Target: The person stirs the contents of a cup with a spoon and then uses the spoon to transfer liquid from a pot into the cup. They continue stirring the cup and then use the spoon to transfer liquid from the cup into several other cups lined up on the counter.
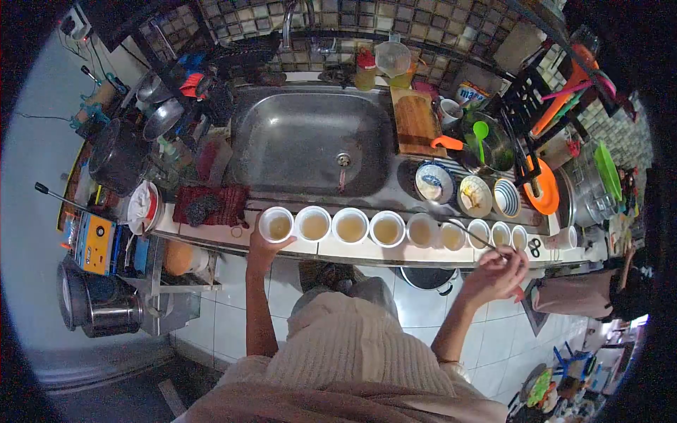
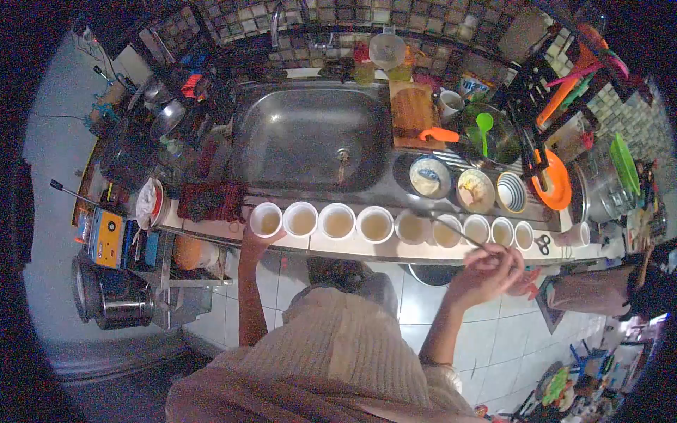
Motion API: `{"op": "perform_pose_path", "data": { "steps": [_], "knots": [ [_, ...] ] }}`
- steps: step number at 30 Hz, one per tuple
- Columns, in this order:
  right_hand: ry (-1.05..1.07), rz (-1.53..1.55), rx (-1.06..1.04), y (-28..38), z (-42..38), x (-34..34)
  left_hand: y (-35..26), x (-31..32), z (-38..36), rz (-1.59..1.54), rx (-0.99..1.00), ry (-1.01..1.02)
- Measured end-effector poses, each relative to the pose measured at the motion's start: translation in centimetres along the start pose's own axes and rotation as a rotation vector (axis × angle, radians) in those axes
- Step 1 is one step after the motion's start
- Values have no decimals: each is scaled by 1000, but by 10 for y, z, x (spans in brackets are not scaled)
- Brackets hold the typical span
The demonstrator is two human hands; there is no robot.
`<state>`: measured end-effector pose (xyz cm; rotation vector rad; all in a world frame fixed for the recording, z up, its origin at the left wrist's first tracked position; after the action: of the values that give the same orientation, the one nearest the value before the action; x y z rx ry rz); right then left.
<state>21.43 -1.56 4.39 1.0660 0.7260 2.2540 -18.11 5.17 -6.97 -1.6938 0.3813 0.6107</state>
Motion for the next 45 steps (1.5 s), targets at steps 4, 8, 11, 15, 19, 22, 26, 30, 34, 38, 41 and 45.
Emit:
{"op": "perform_pose_path", "data": {
  "steps": [4,8,11,15,19,22,26,30,34,38,41,45],
  "knots": [
    [287,146,136,-8,-43,43,4,-7,-4,48,25,44],
    [867,101,60,-17,-91,84,-13,-39,-30,78,102,-177],
    [1147,39,25,-33,-117,106,-35,-42,-39,105,118,-157],
    [1314,-14,-203,-36,-129,130,-71,-12,-33,296,279,-133],
    [1343,-54,-134,-37,-127,139,-69,11,-16,453,251,-27],
    [1427,-87,-36,-40,-126,147,-61,21,-9,550,210,29],
    [1493,-182,-103,-55,-129,150,-40,27,1,267,334,58],
    [1520,-257,-133,-48,-133,158,-55,20,-3,432,248,72],
    [1600,-116,-276,-33,-138,157,-57,19,-1,534,213,124],
    [1699,-273,-199,-31,-125,158,-57,19,0,480,283,90],
    [1671,-181,-222,-43,-133,157,-65,17,-2,587,248,88],
    [1724,-91,-257,-40,-136,151,-47,23,8,494,347,123]
  ]
}}
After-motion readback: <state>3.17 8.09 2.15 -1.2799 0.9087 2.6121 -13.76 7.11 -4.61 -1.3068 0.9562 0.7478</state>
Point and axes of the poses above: each hand's wrist, its own z-axis towards the middle knuckle, its own x-axis out of the palm, y = z × x, the point moved 2 cm from there along z, towards the middle knuckle, and after that the axes turned 12 degrees about -x, right-handed, at the moved point
